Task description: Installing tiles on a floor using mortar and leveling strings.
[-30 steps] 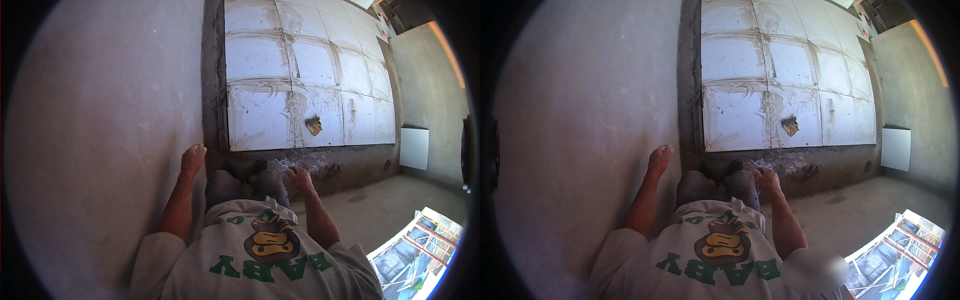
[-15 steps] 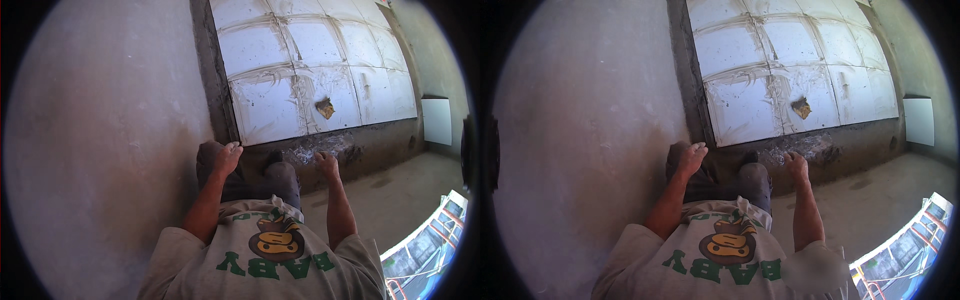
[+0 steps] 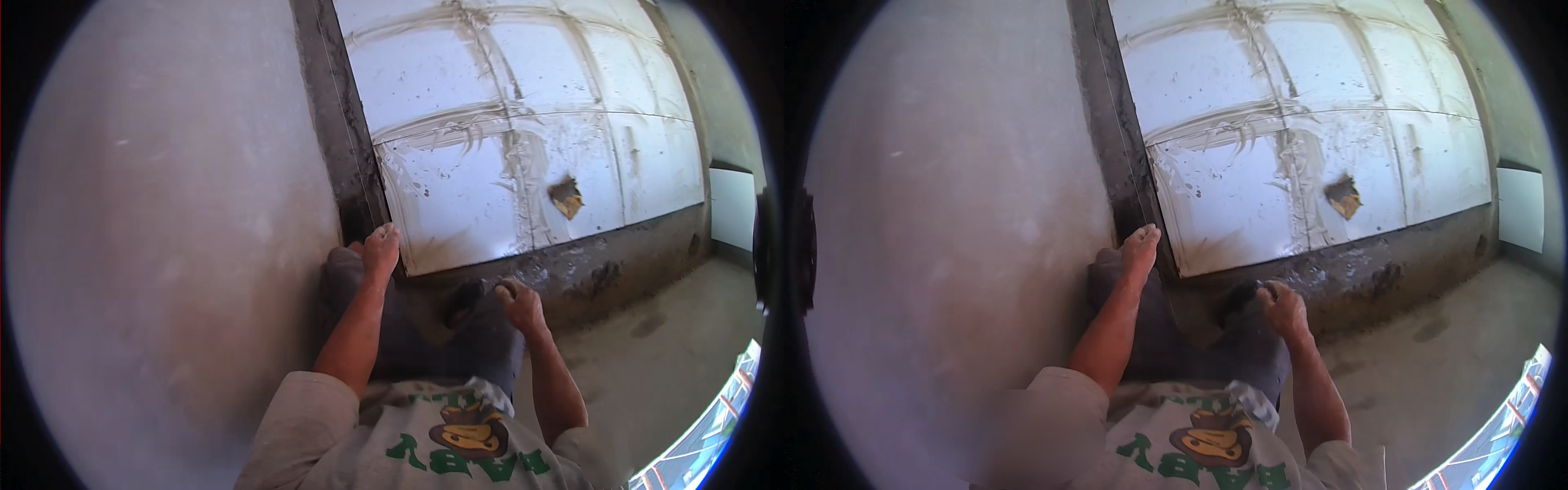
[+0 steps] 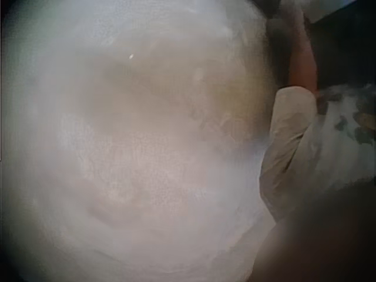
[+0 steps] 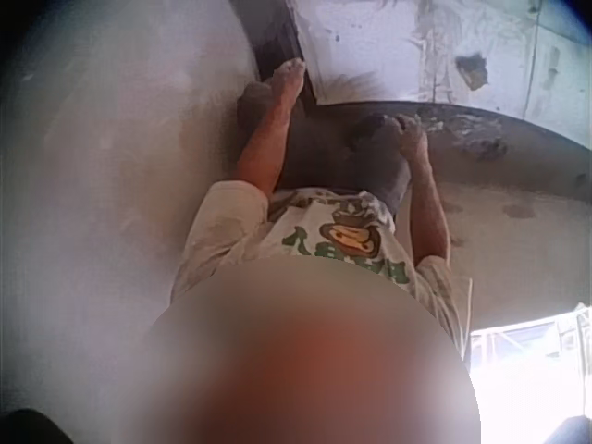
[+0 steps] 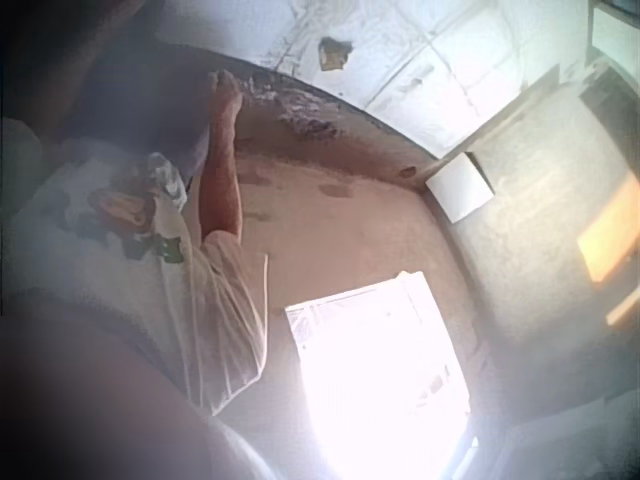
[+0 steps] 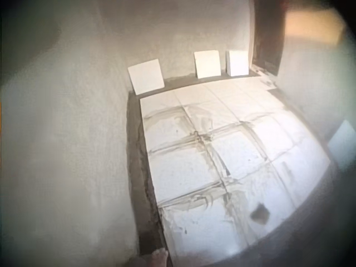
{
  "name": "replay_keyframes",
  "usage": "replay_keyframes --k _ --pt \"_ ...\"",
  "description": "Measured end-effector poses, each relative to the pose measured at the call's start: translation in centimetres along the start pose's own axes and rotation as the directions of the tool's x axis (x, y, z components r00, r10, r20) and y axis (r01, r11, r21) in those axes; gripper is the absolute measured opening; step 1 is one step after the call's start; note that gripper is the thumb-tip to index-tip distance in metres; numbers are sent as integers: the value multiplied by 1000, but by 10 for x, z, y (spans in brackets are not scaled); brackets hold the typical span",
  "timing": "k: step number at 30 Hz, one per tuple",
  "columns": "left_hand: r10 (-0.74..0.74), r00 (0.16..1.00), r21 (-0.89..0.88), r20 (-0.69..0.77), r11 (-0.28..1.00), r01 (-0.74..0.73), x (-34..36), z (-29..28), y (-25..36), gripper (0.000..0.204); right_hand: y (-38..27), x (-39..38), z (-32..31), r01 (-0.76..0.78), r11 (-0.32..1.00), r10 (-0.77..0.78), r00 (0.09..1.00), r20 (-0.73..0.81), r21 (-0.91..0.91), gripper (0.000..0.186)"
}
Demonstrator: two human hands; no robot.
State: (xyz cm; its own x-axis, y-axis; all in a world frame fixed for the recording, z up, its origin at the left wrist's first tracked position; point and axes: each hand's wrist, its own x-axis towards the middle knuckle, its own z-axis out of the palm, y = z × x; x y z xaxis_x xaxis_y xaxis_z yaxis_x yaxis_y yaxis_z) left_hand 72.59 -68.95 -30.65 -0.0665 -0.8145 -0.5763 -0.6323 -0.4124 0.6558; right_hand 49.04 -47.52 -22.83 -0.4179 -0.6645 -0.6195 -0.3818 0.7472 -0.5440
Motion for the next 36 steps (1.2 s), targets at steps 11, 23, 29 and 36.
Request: replay_keyframes --k 11,23,29,36 --pt "375 836 368 -400 901 -228 321 98 -108 37 -23 222 210 290 940 -174 862 475 -182 47" --pt "562 754 734 -340 660 -160 356 130 -133 47 -36 255 199 482 862 -347 790 505 -161 47" --pt "566 790 775 -237 600 -198 362 118 -131 52 -36 241 194 538 832 -412 763 498 -137 40" --pt "579 795 787 -182 571 -235 359 117 -139 55 -40 258 202 509 834 -351 788 507 -214 42"
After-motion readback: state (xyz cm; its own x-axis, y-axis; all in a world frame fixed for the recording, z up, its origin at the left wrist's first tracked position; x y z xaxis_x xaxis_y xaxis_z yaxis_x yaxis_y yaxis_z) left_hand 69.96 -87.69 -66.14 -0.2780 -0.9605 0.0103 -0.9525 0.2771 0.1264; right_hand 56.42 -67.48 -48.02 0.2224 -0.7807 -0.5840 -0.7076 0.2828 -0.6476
